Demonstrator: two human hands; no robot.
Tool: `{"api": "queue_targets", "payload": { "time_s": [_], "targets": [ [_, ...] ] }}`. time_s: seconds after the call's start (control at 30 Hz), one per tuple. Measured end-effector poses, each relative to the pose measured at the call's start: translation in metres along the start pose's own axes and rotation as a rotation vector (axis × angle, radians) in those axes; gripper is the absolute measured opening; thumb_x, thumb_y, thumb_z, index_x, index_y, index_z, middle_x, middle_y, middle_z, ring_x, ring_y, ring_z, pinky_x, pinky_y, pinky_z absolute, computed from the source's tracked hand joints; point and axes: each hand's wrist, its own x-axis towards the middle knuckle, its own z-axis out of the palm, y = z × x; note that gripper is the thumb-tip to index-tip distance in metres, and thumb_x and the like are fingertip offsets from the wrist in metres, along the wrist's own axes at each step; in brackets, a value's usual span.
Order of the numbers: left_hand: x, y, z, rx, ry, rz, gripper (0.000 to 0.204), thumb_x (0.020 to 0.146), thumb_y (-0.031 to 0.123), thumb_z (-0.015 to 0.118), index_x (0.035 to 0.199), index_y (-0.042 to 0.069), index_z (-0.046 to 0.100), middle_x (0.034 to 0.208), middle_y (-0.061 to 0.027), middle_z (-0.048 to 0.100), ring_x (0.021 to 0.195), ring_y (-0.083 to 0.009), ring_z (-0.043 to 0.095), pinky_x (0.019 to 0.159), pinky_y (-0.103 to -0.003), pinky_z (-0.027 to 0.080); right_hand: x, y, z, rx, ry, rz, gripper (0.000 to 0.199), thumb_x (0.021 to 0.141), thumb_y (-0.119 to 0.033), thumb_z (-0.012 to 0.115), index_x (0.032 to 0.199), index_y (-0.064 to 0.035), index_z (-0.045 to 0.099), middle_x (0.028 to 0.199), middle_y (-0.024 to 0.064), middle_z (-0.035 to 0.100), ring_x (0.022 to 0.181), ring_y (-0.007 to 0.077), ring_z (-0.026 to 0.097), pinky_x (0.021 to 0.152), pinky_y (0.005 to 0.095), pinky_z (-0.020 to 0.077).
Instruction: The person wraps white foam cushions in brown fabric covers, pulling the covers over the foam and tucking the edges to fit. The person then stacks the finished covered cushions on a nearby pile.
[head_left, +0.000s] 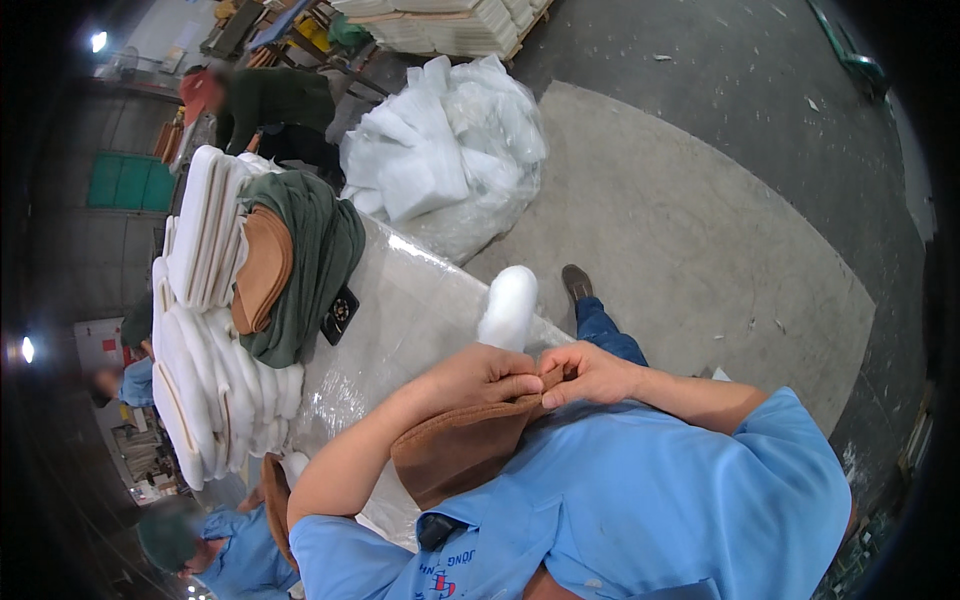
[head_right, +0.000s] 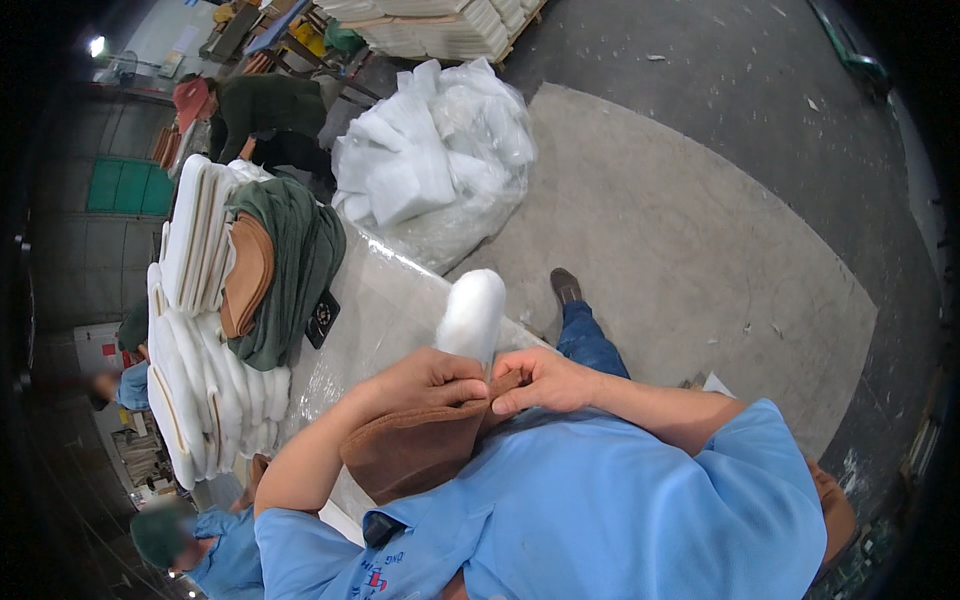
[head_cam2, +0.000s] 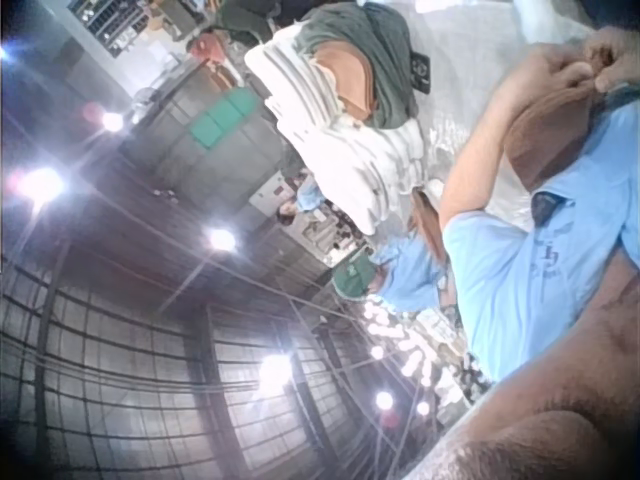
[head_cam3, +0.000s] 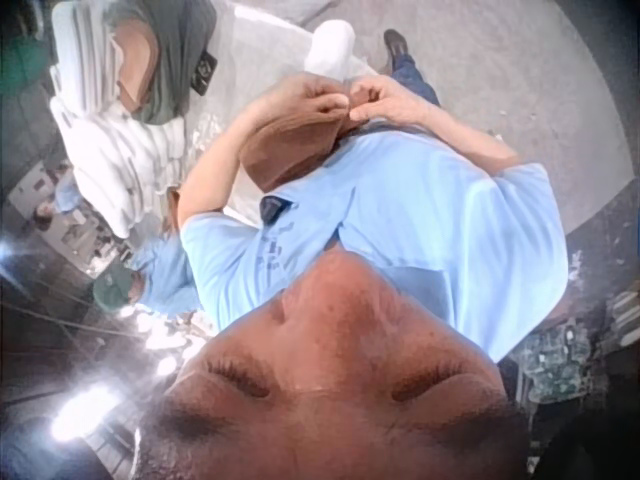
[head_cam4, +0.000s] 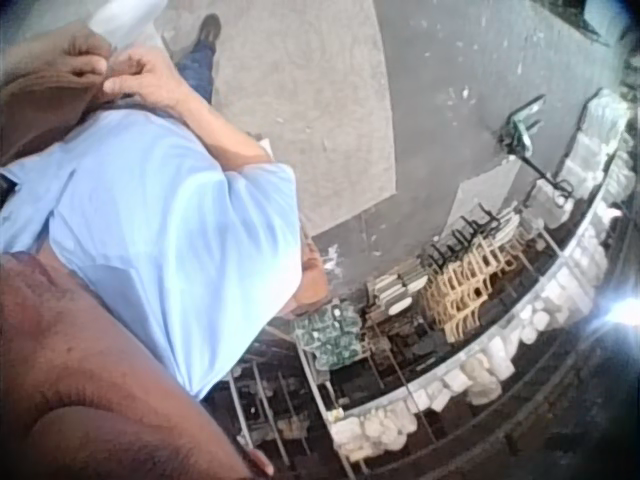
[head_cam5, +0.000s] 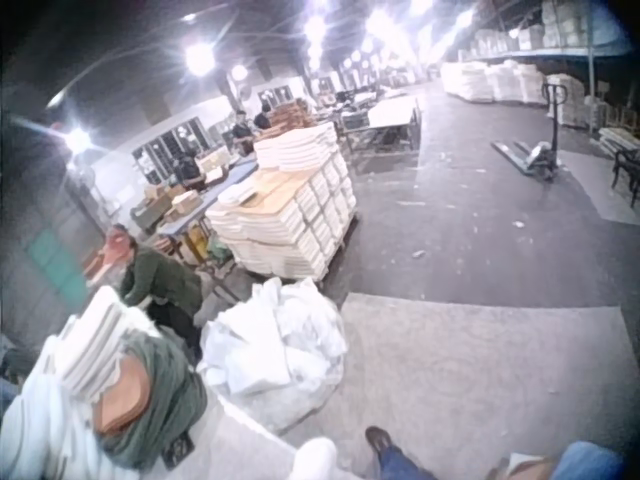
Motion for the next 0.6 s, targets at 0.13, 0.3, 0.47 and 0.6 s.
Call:
{"api": "queue_targets", "payload": {
  "time_s": [0.13, 0.3, 0.47, 0.6],
  "targets": [
    [-0.003, -0.003, -0.002, -0.004, -0.014, -0.034, 0.03, 0.104, 0.034, 0.068, 0.101, 0.004, 0.072, 0.079, -0.0076, 0.067, 0.078, -0.012, 0.057, 0.074, -0.032, 0.05, 0.01, -0.001, 0.0, -0.092, -0.081, 0.168, 0.021, 0.101, -0.023, 0.073, 0.101, -0.0024, 0.07, 0.1, -0.0035, 0.069, 0.09, 0.0067, 0.058, 0.079, 0.0273, 0.0498],
    [-0.003, -0.026, -0.016, -0.048, -0.183, 0.002, 0.039, 0.104, 0.039, 0.067, 0.091, 0.002, 0.07, 0.074, 0.0009, 0.062, 0.072, -0.0092, 0.055, 0.066, -0.032, 0.047, 0.013, -0.003, 0.005, -0.646, 0.054, -0.061, 0.02, 0.095, -0.023, 0.076, 0.092, -0.0038, 0.07, 0.094, 0.0042, 0.064, 0.088, 0.0186, 0.06, 0.077, 0.0336, 0.049],
    [-0.003, -0.003, -0.027, 0.036, -0.324, -0.068, 0.049, 0.105, 0.048, 0.062, 0.086, 0.003, 0.069, 0.072, -0.0004, 0.061, 0.069, -0.0102, 0.055, 0.063, -0.036, 0.047, 0.011, -0.023, 0.011, -1.24, 0.187, -0.472, 0.017, 0.086, -0.021, 0.081, 0.087, -0.0078, 0.07, 0.115, 0.0121, 0.061, 0.109, 0.0354, 0.057, 0.093, 0.0491, 0.0459],
    [0.005, -0.029, -0.017, 0.053, -0.131, 0.151, 0.047, 0.106, 0.045, 0.058, 0.089, 0.002, 0.07, 0.073, -0.0056, 0.064, 0.069, -0.0162, 0.059, 0.066, -0.039, 0.049, 0.019, -0.016, 0.007, -1.28, 0.244, -0.538, 0.021, 0.083, -0.022, 0.083, 0.084, -0.0074, 0.068, 0.137, 0.0225, 0.052, 0.129, 0.0429, 0.047, 0.107, 0.055, 0.0388]
  ]
}}
